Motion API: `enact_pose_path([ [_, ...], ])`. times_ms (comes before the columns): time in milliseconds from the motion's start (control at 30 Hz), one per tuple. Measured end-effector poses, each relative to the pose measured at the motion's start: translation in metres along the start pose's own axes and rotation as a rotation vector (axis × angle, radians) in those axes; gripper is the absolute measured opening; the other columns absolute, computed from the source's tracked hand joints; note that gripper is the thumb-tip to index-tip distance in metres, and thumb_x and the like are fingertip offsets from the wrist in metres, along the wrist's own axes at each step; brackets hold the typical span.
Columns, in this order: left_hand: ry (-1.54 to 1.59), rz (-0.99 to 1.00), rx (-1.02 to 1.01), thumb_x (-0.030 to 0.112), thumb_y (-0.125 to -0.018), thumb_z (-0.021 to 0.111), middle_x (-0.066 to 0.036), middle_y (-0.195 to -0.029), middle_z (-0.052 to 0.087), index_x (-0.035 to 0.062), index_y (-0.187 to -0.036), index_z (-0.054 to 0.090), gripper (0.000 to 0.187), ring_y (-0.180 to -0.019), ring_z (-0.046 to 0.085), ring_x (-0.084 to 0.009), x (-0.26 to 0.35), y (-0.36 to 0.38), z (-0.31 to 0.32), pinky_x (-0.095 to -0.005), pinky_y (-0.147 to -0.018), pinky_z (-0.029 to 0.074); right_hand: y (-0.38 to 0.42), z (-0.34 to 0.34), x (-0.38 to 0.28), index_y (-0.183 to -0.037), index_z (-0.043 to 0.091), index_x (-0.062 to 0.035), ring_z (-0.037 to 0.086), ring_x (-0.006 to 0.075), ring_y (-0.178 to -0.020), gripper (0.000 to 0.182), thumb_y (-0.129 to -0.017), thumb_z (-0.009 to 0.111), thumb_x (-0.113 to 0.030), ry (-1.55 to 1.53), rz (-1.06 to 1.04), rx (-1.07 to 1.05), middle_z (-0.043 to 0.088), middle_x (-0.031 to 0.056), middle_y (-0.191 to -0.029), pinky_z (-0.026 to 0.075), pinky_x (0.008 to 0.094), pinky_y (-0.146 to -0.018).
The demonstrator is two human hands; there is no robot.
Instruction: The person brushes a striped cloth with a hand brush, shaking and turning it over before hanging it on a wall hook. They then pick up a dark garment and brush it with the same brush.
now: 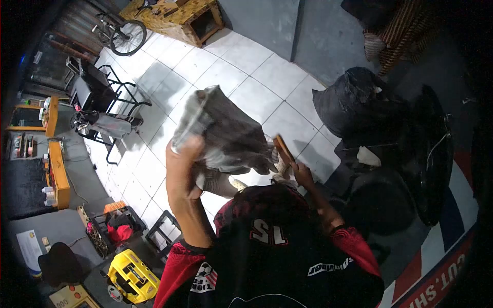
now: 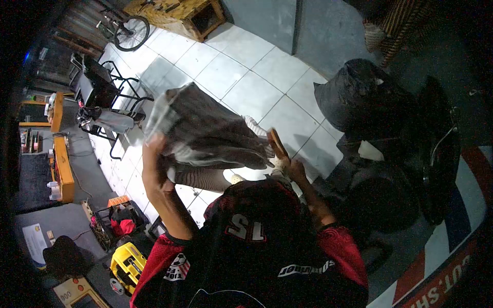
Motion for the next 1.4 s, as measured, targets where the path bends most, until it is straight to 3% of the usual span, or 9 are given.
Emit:
enact_pose_path([
  [167,-0.44,0.114,-0.007,0.017,-0.084,0.058,0.002,-0.068,0.052,-0.0006,-0.081,0.058,0.018,-0.059,0.044,-0.0045,-0.009,-0.002,0.02,-0.0184,-0.052,0.033,0.035,-0.118,-0.168,-0.069,0.041,-0.0049,0.04,0.0116,-0.045,0.041,-0.093,0.031,-0.037,-1.218,-0.024,-0.03,0.038,0.0015,-0.052,0.035,0.0264,-0.043],
  [300,-0.464,0.21,-0.053,0.016,-0.087,0.053,0.002,-0.069,0.051,0.0004,-0.084,0.058,0.017,-0.06,0.043,-0.0046,-0.01,0.002,0.038,-0.0179,-0.055,0.034,0.071,-0.158,-0.269,-0.066,0.038,-0.0064,0.038,0.0094,-0.043,0.038,-0.094,0.031,-0.032,-1.163,-0.534,-0.187,0.038,0.0008,-0.051,0.034,0.0238,-0.041],
  [400,-0.557,0.297,-0.086,0.014,-0.087,0.052,0.002,-0.07,0.051,0.0015,-0.088,0.057,0.014,-0.062,0.044,-0.0051,0.001,0.002,0.041,-0.0176,-0.056,0.034,0.064,-0.128,-0.245,-0.091,0.048,0.0019,0.052,0.0208,-0.064,0.023,-0.092,0.039,-0.019,-0.679,-0.625,0.098,0.051,0.0127,-0.07,0.042,0.0344,-0.059],
  [533,-0.27,0.329,-0.007,0.015,-0.089,0.05,0.0,-0.074,0.05,-0.0009,-0.094,0.054,0.017,-0.068,0.046,-0.0057,0.028,0.007,0.026,-0.0185,-0.06,0.035,0.0,0.006,-0.118,-0.101,0.05,-0.0005,0.055,0.036,-0.072,0.027,-0.087,0.046,-0.024,-0.201,-0.363,-0.129,0.055,0.0207,-0.079,0.043,0.0447,-0.065],
  [733,-0.336,0.486,-0.012,0.014,-0.089,0.048,-0.004,-0.081,0.05,-0.0022,-0.09,0.053,0.017,-0.074,0.046,-0.0098,0.054,0.014,0.013,-0.0223,-0.067,0.036,0.011,0.053,0.042,-0.098,0.054,-0.0013,0.059,0.0316,-0.066,0.025,-0.087,0.043,-0.02,0.223,0.017,-0.366,0.058,0.0192,-0.073,0.048,0.0401,-0.061],
  [933,-0.896,0.595,-0.399,-0.001,-0.069,0.053,-0.007,-0.081,0.047,-0.0018,-0.08,0.057,0.011,-0.074,0.045,-0.0152,0.045,0.018,0.052,-0.0241,-0.068,0.036,-0.006,-0.06,-0.069,-0.074,0.048,-0.0045,0.043,0.0109,-0.043,0.037,-0.093,0.036,-0.034,-0.634,-0.076,-0.054,0.043,0.0012,-0.054,0.035,0.0271,-0.037],
  [1100,-1.084,0.61,-0.649,-0.008,-0.053,0.05,-0.011,-0.088,0.053,0.0,-0.081,0.061,0.032,-0.078,0.057,-0.0201,0.029,0.023,0.082,-0.0271,-0.067,0.044,0.053,-0.143,-0.237,-0.085,0.048,-0.0049,0.027,0.0027,-0.037,0.034,-0.093,0.038,-0.036,-1.581,-0.366,-0.719,0.035,-0.0054,-0.052,0.021,0.0181,-0.034],
  [1200,-1.152,0.795,-0.511,-0.006,-0.054,0.051,-0.011,-0.084,0.056,0.0006,-0.079,0.062,0.029,-0.075,0.06,-0.0215,0.043,0.028,0.086,-0.0268,-0.066,0.046,0.065,-0.122,-0.254,-0.087,0.05,-0.0028,0.032,0.0046,-0.039,0.033,-0.091,0.043,-0.035,-1.352,-0.438,-0.907,0.038,-0.0039,-0.053,0.027,0.0203,-0.035],
  [1400,-1.073,1.096,-0.247,-0.002,-0.055,0.054,-0.01,-0.074,0.057,-0.001,-0.076,0.064,0.023,-0.067,0.056,-0.0178,0.081,0.043,0.069,-0.0247,-0.059,0.043,0.001,0.008,-0.084,-0.089,0.057,0.0013,0.056,0.0295,-0.078,0.037,-0.085,0.049,-0.035,-0.24,-0.111,-0.355,0.057,0.018,-0.082,0.043,0.0364,-0.066],
])
Point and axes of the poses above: each hand's wrist, its own y-axis away from the middle knuckle, its own z-axis out of the palm, x = y × z, the point moved 10 cm from there along -y, towards the middle knuckle
